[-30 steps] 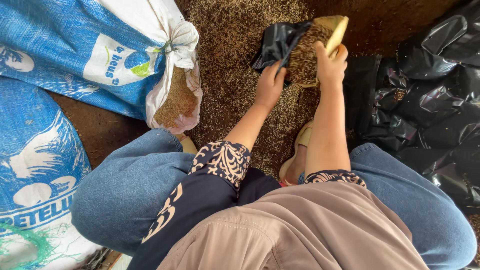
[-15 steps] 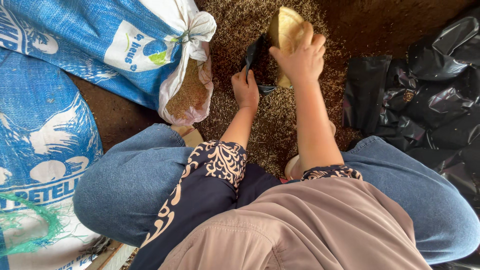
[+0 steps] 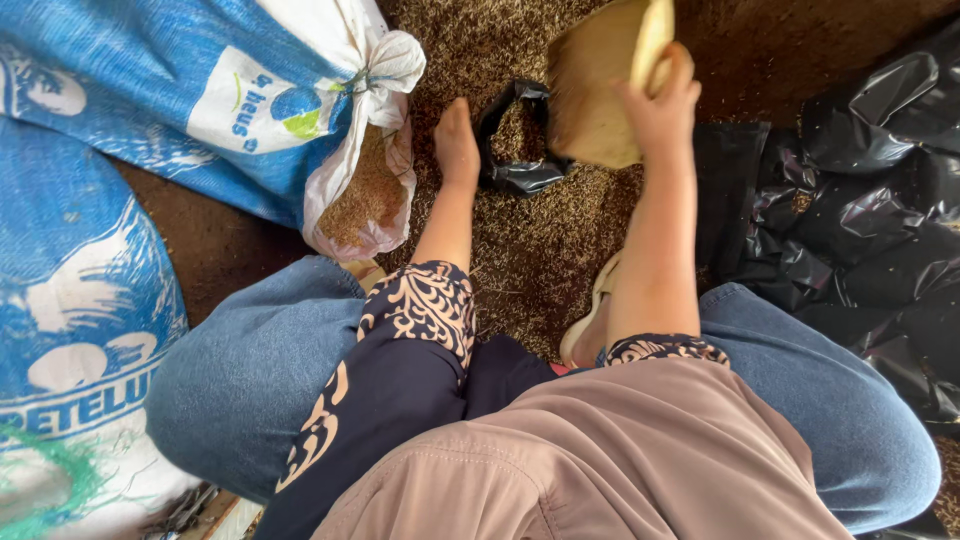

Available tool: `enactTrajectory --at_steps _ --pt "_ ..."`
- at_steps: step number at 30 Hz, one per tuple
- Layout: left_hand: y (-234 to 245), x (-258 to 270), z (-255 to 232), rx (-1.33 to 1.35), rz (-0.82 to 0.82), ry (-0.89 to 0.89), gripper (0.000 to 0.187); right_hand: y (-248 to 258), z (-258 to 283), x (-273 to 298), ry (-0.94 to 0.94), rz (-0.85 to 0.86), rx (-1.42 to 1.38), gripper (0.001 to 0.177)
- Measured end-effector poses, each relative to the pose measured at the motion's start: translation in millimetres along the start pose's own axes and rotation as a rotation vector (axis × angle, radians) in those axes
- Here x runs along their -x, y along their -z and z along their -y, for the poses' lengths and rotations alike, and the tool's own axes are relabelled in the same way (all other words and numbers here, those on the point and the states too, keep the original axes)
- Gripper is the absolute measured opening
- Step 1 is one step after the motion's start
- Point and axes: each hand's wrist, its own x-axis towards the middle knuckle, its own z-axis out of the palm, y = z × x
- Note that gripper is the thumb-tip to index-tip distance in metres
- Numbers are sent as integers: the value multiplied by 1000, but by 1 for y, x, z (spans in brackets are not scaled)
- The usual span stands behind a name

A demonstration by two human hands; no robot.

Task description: The person scoops grains from a large pile on the floor into a black plastic bag using a scoop and their hands. They then fold the top of the bag to close it.

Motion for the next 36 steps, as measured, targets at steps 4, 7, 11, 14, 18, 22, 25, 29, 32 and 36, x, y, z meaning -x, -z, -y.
enactTrajectory --at_steps 4,7,11,14,18,22,25,29,32,36 --pt "-9 -52 42 63 4 55 86 24 -39 -59 0 -156 -58 94" --pt "-20 -91 67 13 52 2 88 -1 -67 -94 1 -217 -89 96" --pt "-40 -127 84 -239 115 221 81 -37 -98 -122 -121 -192 -79 93" --pt "-50 -137 88 -518 192 163 84 -49 -111 -135 -144 -150 -78 91" --pt "-72 -152 84 -432 316 179 94 -57 -117 -155 -249 -43 -140 88" --pt "-110 -162 88 -408 365 140 93 -78 -127 -162 -138 3 -295 85" --pt "-136 -167 94 -518 378 -30 88 -98 -135 -164 -25 1 -393 84" --pt "-167 -160 81 -560 513 -155 85 -111 -140 -171 35 22 -441 82" --pt "-190 -133 50 -382 760 -129 89 -112 -144 -176 -58 43 -456 84" --pt "-182 -109 -1 -177 881 -102 88 -115 -155 -173 -187 84 -566 87"
